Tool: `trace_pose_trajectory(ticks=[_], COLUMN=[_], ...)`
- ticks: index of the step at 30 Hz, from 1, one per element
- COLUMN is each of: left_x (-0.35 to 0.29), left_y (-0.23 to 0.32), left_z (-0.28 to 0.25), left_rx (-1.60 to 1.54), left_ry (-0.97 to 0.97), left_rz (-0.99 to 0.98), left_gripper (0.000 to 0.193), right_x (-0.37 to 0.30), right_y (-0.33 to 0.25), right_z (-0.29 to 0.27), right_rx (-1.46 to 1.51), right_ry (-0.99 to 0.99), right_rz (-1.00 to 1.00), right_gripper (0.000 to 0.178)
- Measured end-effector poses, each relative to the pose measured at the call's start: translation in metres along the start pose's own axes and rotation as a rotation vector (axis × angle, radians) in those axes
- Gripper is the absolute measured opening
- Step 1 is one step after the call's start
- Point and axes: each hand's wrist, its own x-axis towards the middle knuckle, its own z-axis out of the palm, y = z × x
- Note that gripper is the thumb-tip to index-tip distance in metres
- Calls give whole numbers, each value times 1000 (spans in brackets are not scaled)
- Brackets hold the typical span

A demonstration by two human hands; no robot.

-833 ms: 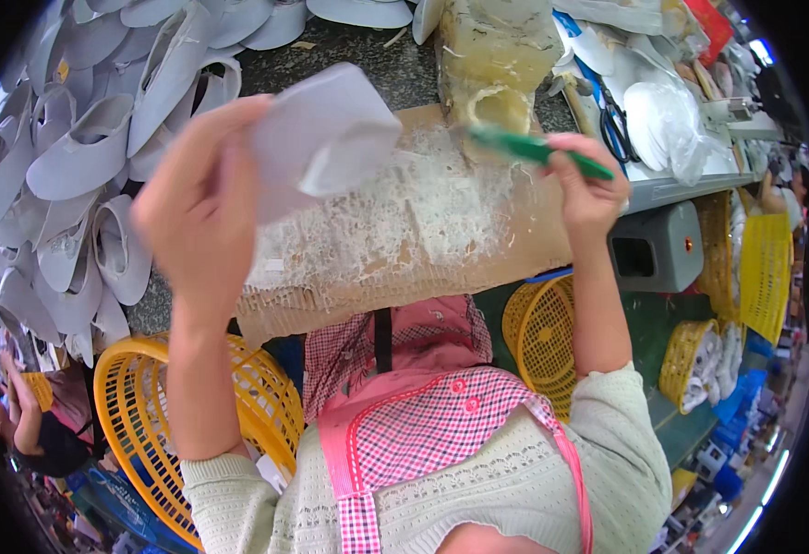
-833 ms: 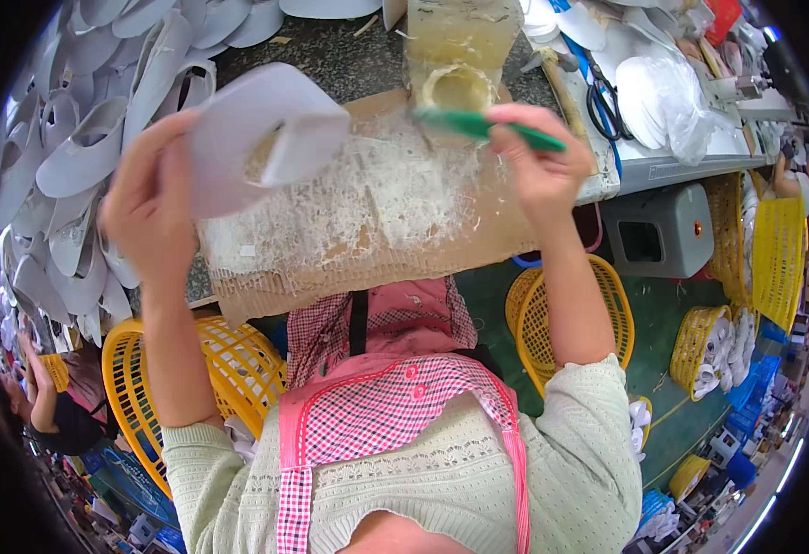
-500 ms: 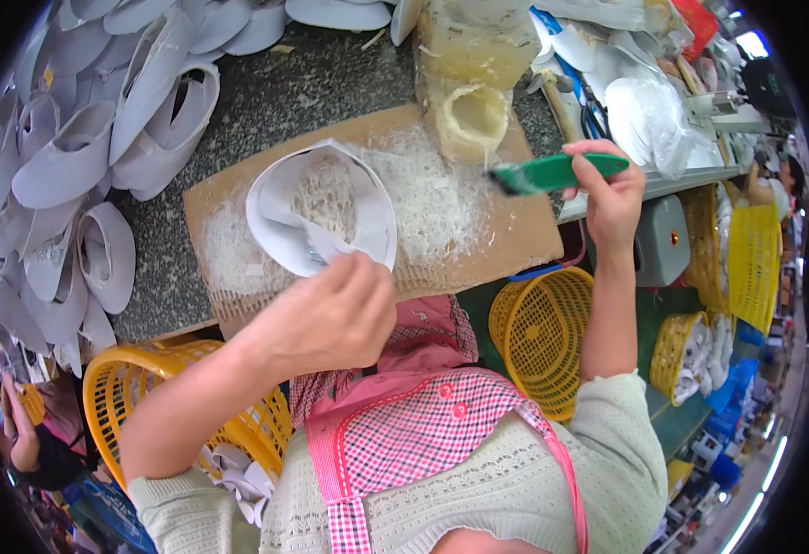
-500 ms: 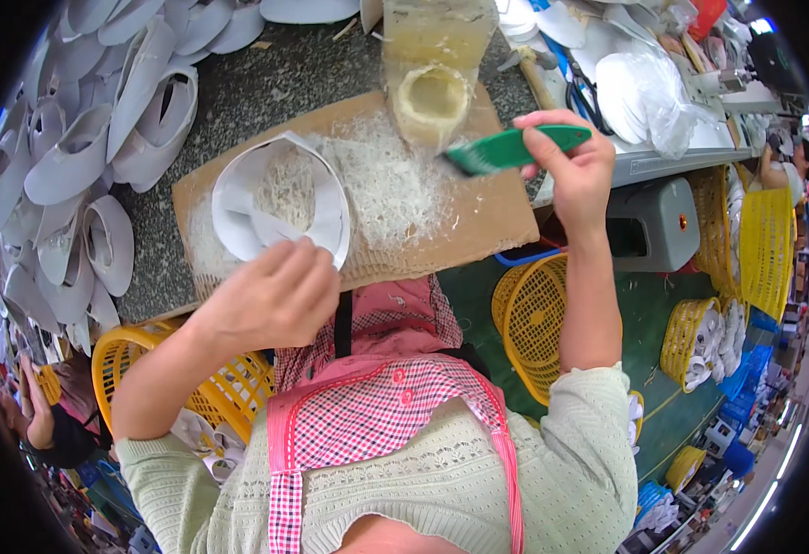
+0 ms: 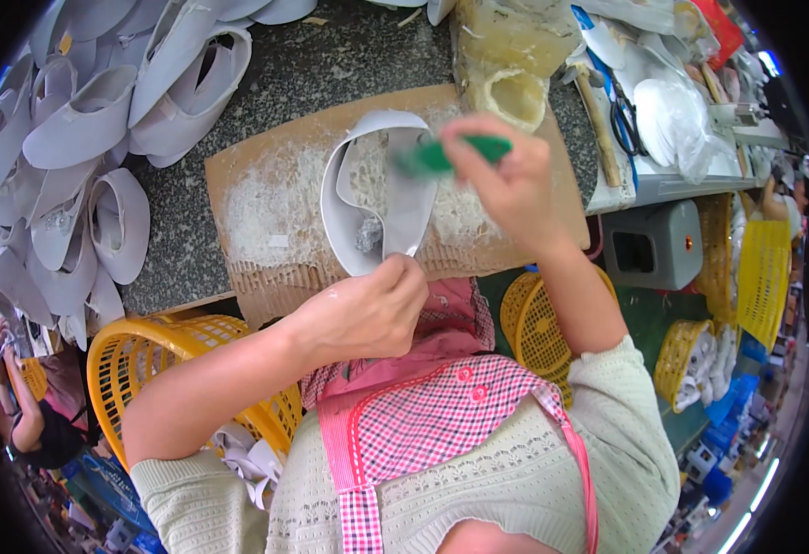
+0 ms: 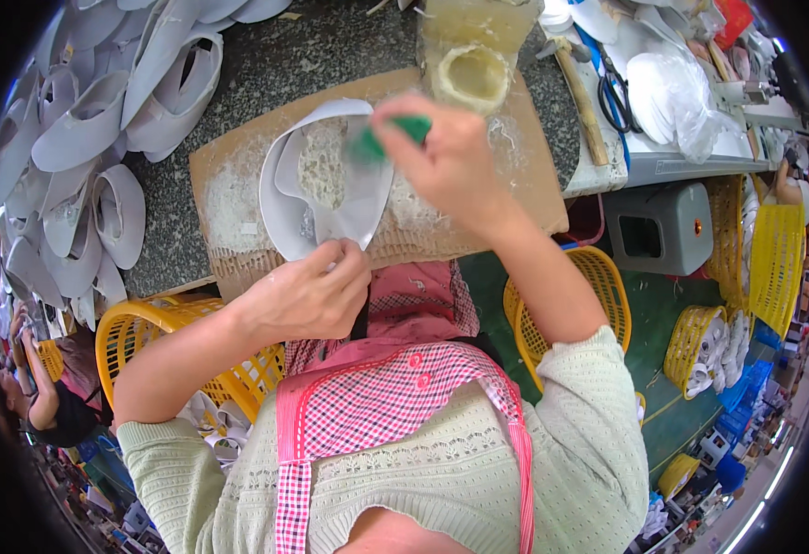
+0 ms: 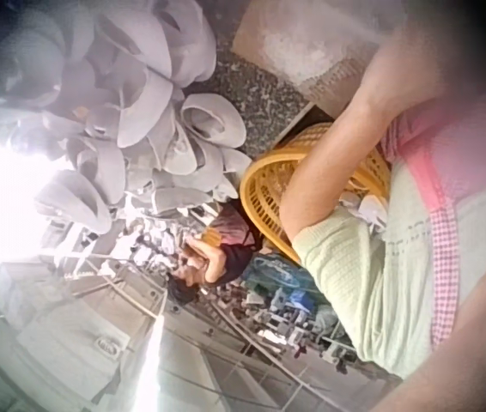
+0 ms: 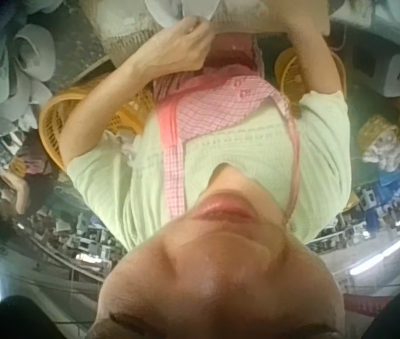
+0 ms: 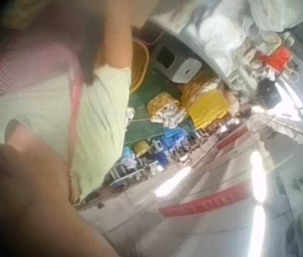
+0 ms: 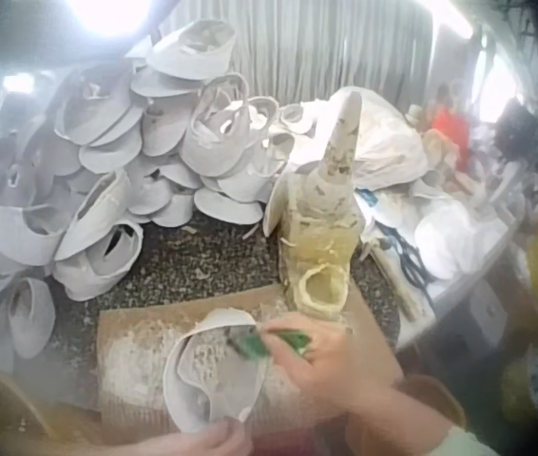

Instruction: Applying glue to the interior and edges of shoe upper components using a brush and placing them in a basket.

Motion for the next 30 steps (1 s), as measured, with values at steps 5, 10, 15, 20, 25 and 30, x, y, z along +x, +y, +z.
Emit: trace_pose_trajectory(ticks=[5, 10, 15, 20, 25, 30], left_x=[-19, -49, -55, -59, -62, -62], left_y=[3, 14, 29, 33, 40, 42], left_z=[-6, 11, 23, 27, 35, 38], left_rx=[-163, -198, -301, -314, -309, -283], left_ry=[188, 91, 217, 247, 348, 445], left_rz=[-349, -621, -672, -684, -688, -681], left_gripper=[29, 35, 31, 31, 29, 27], right_x=[-12, -10, 0, -2, 23, 15], right_y=[-8, -15, 20, 13, 22, 1], right_z=[-5, 9, 56, 60, 58, 33], right_rx=[33, 226, -272, -319, -270, -111], right_ry=[9, 118, 64, -43, -4, -379], right_rz=[84, 32, -556, -673, -584, -538], right_gripper=[9, 9, 21, 21, 23, 23])
